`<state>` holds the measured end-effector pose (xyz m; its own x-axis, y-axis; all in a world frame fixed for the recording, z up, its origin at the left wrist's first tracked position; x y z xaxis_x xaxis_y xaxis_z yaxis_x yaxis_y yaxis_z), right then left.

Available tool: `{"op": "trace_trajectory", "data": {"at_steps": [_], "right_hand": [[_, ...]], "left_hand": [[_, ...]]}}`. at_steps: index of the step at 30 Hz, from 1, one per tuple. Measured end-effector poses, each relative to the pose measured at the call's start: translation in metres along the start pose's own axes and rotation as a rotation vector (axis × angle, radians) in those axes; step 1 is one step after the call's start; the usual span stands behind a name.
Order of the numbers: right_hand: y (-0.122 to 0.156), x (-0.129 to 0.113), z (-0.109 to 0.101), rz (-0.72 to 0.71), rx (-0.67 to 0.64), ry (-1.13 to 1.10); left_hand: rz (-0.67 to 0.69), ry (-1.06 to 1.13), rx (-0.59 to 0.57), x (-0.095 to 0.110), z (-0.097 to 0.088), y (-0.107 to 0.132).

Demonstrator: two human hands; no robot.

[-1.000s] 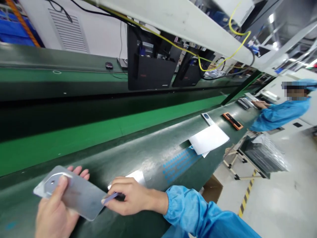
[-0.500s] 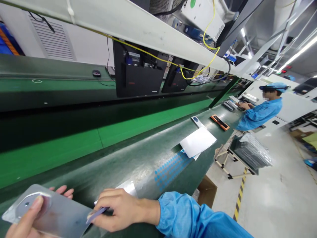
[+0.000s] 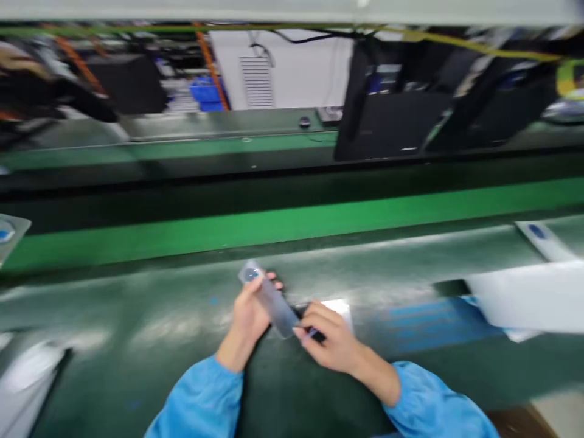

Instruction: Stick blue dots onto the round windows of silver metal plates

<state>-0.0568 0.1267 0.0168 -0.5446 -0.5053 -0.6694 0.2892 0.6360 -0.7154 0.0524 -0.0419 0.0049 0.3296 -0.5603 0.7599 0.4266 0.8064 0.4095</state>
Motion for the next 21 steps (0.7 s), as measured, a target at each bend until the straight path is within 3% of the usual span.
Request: {"op": "trace_trajectory", "data": {"at_steps": [3, 9, 21], "right_hand": [[0.002, -0.012, -0.002, -0.04, -0.024, -0.049], [0.013, -0.022, 0.006, -0.086, -0.116, -0.06], [0.02, -0.021, 0.007, -0.085, -0.174, -0.062]], "left_hand": [[-0.047, 0.107, -0.107, -0.007, 0.001, 0.006], [-0.01, 0.172, -0.328, -0.014, 0.0, 0.012], [-0.009, 0.177, -0.362, -0.018, -0.001, 0.012]]}}
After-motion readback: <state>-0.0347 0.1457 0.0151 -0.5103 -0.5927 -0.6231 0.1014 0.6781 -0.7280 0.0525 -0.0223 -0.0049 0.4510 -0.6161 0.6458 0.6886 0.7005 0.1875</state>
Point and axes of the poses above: each hand's wrist, its own y-axis away from the middle knuckle, its own z-axis out of the palm, x = y × z, the point moved 6 cm from there along -y, towards the middle knuckle, and after that the axes turned 5 degrees about x, right-handed, at the moved point
